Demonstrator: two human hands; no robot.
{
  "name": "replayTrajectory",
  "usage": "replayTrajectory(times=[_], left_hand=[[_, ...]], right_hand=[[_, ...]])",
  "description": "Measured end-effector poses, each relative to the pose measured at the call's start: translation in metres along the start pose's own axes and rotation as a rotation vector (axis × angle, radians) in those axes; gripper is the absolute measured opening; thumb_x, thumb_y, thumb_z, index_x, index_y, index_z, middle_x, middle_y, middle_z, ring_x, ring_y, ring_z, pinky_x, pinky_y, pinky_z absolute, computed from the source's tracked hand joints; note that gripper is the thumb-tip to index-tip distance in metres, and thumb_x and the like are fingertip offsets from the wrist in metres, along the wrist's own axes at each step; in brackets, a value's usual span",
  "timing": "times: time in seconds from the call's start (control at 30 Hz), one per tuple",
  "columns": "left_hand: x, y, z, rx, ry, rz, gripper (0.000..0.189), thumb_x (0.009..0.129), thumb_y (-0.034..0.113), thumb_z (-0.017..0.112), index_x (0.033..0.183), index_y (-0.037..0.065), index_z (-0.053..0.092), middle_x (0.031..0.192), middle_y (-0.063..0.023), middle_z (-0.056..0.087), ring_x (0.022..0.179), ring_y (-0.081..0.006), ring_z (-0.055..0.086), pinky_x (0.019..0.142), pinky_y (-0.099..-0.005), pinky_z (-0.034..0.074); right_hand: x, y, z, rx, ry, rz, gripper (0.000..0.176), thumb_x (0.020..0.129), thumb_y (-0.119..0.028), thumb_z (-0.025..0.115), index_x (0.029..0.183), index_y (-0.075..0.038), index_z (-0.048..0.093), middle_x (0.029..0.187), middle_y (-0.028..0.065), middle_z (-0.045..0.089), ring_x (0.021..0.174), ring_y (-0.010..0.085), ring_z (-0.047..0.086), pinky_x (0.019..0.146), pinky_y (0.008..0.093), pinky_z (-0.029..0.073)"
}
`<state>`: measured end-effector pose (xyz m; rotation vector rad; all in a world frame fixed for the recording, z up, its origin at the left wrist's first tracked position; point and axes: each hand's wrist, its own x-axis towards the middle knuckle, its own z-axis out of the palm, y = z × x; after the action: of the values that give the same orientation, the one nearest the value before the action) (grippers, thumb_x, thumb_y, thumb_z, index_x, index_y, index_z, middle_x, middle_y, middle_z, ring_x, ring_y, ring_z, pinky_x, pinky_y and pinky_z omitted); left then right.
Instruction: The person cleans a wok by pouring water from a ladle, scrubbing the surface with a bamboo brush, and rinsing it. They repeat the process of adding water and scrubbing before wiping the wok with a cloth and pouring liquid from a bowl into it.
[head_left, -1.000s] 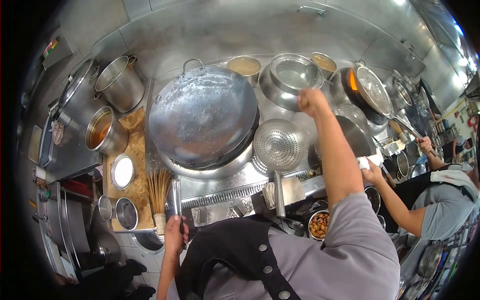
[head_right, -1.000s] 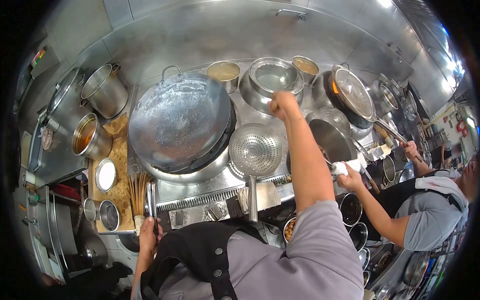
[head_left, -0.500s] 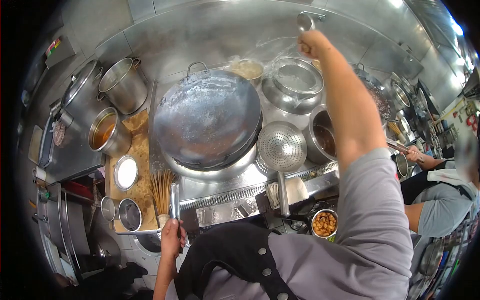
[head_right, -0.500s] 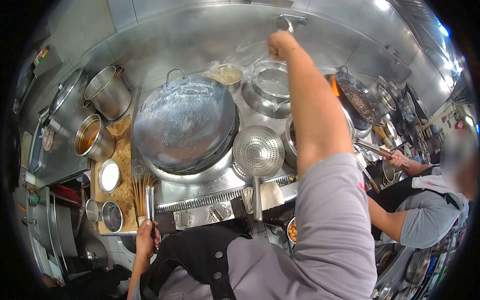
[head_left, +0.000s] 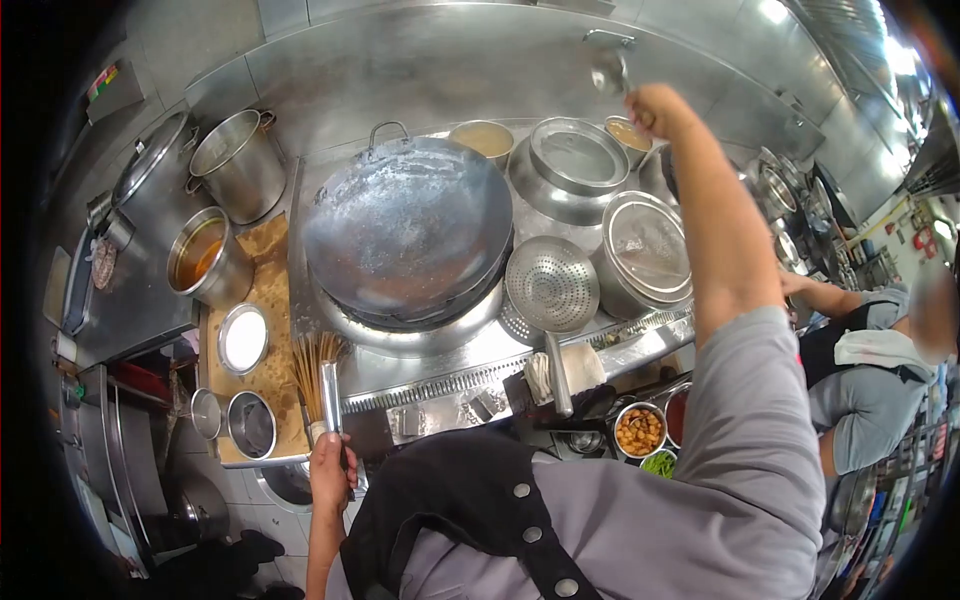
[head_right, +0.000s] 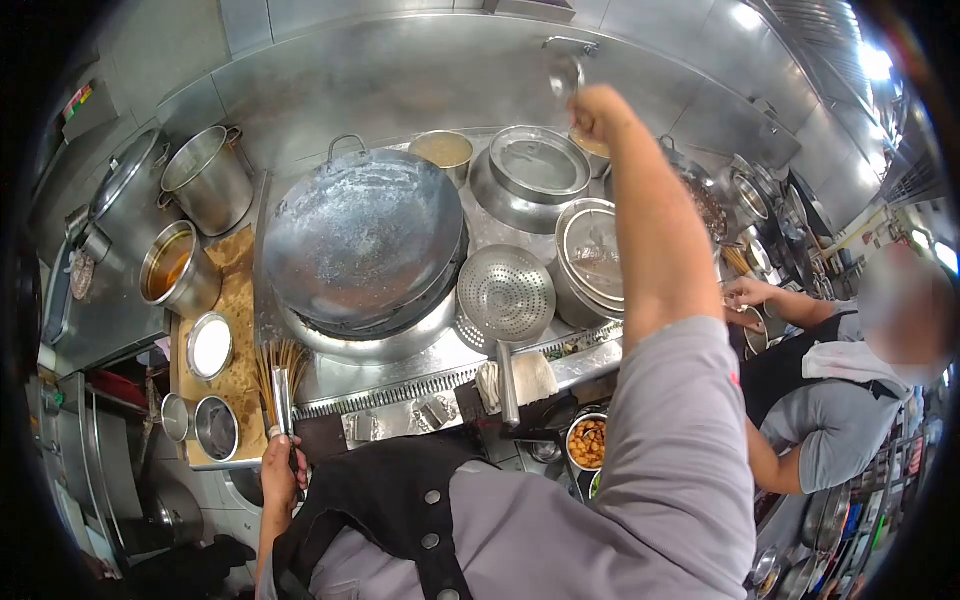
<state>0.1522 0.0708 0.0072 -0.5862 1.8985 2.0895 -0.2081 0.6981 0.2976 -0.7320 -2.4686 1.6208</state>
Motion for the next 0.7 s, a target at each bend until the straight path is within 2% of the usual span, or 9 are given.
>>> replayTrajectory(times=[0.07,0.1,0.13,0.17,0.2,0.37,0.47,0.63,0.7], left_hand=[[-0.004,-0.003,0.001,0.021,0.040,-0.038,0.034,0.105,0.040,0.046,0.103,0.007,0.055,0.062,-0.0015,0.051,0.041,-0.0085,0.043,0.035,-0.0230,0.033],[-0.004,-0.008,0.000,0.035,0.044,-0.032,0.035,0.105,0.040,0.046,0.103,0.007,0.056,0.061,-0.0017,0.051,0.041,-0.0085,0.042,0.035,-0.0230,0.033],[-0.006,-0.011,0.000,0.029,0.052,-0.035,0.035,0.105,0.040,0.046,0.103,0.007,0.056,0.061,-0.0017,0.051,0.041,-0.0085,0.042,0.035,-0.0230,0.033],[-0.008,-0.014,0.002,0.025,0.056,-0.045,0.034,0.106,0.040,0.046,0.103,0.007,0.056,0.061,-0.0019,0.051,0.041,-0.0085,0.043,0.035,-0.0231,0.033],[-0.009,-0.014,0.003,0.019,0.063,-0.052,0.034,0.106,0.040,0.045,0.103,0.007,0.056,0.061,-0.0021,0.052,0.041,-0.0085,0.043,0.035,-0.0233,0.033],[-0.012,-0.006,0.025,0.016,0.062,-0.097,0.034,0.106,0.038,0.044,0.105,0.006,0.057,0.062,-0.0030,0.054,0.042,-0.0091,0.044,0.035,-0.0240,0.034],[-0.004,0.001,0.050,0.045,0.021,-0.085,0.035,0.107,0.037,0.044,0.106,0.005,0.057,0.062,-0.0039,0.055,0.042,-0.0098,0.044,0.036,-0.0248,0.035],[0.012,0.022,0.093,0.090,-0.059,-0.131,0.036,0.106,0.038,0.044,0.106,0.005,0.057,0.063,-0.0043,0.055,0.042,-0.0106,0.045,0.037,-0.0255,0.035],[0.014,0.029,0.105,0.088,-0.062,-0.166,0.038,0.106,0.040,0.044,0.107,0.005,0.058,0.063,-0.0041,0.055,0.043,-0.0113,0.045,0.037,-0.0266,0.036]], right_hand=[[0.001,0.043,0.025,0.166,0.077,0.085,0.018,0.084,-0.010,0.062,0.068,-0.002,0.061,0.057,0.0116,0.054,0.043,0.0237,0.052,0.036,0.0389,0.039],[0.020,0.067,0.026,-0.107,-0.021,0.133,0.018,0.085,-0.007,0.058,0.069,-0.001,0.061,0.057,0.0134,0.053,0.044,0.0242,0.053,0.037,0.0378,0.039],[0.066,0.118,0.027,0.097,-0.027,0.128,0.015,0.082,-0.003,0.062,0.070,-0.008,0.055,0.058,0.0027,0.049,0.043,0.0152,0.047,0.041,0.0307,0.045],[0.017,0.110,0.054,0.355,0.086,0.169,0.012,0.078,0.005,0.060,0.068,-0.001,0.057,0.059,0.0155,0.052,0.045,0.0253,0.052,0.039,0.0361,0.038],[0.027,0.132,0.061,0.334,0.005,0.146,0.013,0.078,0.007,0.059,0.070,-0.002,0.054,0.062,0.0129,0.052,0.048,0.0234,0.054,0.039,0.0347,0.040],[0.042,0.102,0.080,1.213,-0.027,0.283,0.019,0.088,0.002,0.051,0.070,-0.003,0.046,0.061,0.0051,0.048,0.048,0.0172,0.054,0.045,0.0275,0.053],[0.070,0.074,0.070,1.454,-0.130,0.297,0.017,0.089,0.000,0.050,0.073,-0.002,0.045,0.062,0.0047,0.050,0.049,0.0175,0.056,0.048,0.0282,0.057],[0.089,0.061,0.064,1.398,-0.352,0.145,0.013,0.091,-0.006,0.052,0.079,-0.004,0.047,0.060,0.0047,0.051,0.051,0.0167,0.057,0.045,0.0287,0.052],[0.086,0.079,0.071,0.892,-0.211,0.088,0.011,0.091,-0.007,0.055,0.084,-0.003,0.047,0.068,0.0071,0.055,0.050,0.0188,0.057,0.043,0.0321,0.049]])
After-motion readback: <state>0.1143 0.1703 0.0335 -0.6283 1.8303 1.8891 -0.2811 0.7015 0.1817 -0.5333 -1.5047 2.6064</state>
